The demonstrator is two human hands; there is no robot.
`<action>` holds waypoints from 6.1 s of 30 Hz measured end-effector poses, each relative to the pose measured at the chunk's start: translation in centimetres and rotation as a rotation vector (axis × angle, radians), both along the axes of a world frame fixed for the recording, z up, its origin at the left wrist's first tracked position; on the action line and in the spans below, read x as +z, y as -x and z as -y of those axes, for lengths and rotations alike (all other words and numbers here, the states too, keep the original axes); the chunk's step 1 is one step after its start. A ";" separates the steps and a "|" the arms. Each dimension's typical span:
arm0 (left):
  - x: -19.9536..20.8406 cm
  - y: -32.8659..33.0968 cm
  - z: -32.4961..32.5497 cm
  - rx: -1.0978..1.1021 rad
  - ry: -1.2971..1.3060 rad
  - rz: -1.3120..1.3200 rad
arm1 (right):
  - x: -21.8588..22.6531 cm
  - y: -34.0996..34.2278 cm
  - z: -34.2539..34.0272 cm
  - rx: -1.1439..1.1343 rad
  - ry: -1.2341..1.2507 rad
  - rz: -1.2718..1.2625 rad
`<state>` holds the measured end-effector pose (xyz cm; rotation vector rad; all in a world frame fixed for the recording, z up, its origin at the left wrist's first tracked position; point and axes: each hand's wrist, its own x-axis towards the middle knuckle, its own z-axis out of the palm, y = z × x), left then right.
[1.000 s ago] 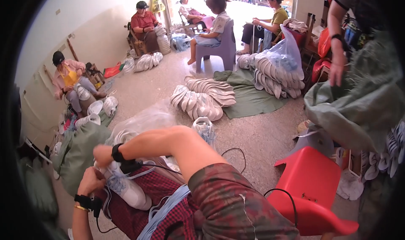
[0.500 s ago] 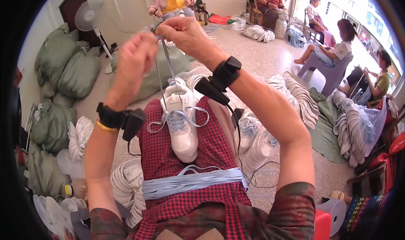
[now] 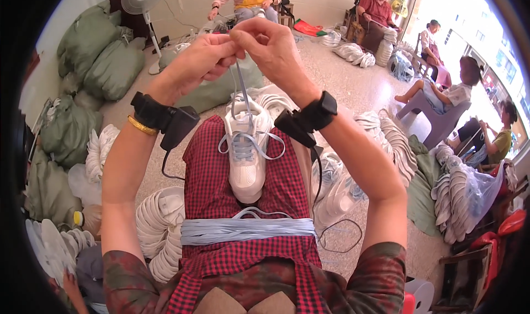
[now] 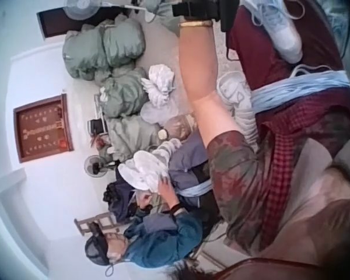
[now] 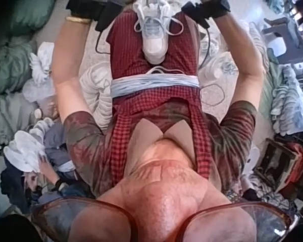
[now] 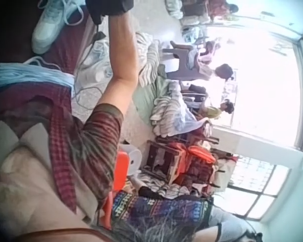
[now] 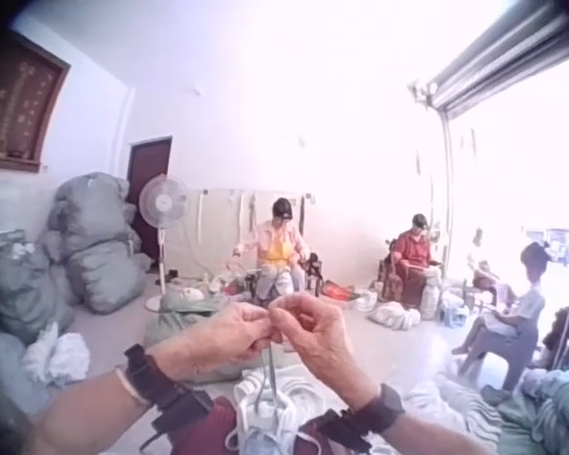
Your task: Lacing a pair of white sneakers while sitting in a factory setting.
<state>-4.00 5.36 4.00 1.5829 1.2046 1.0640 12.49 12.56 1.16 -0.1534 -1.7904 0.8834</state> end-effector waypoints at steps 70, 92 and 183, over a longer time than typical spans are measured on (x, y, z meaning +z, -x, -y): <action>-19.1 12.5 6.3 0.791 -0.710 -0.718 | -13.4 -10.7 1.5 -0.330 0.206 0.152; -14.9 -2.0 0.0 0.111 -0.328 -0.567 | -15.2 -3.8 2.0 -0.367 -0.161 0.349; -20.5 3.7 7.3 0.376 -0.234 0.024 | -12.5 -0.1 -2.0 -0.255 -0.395 0.889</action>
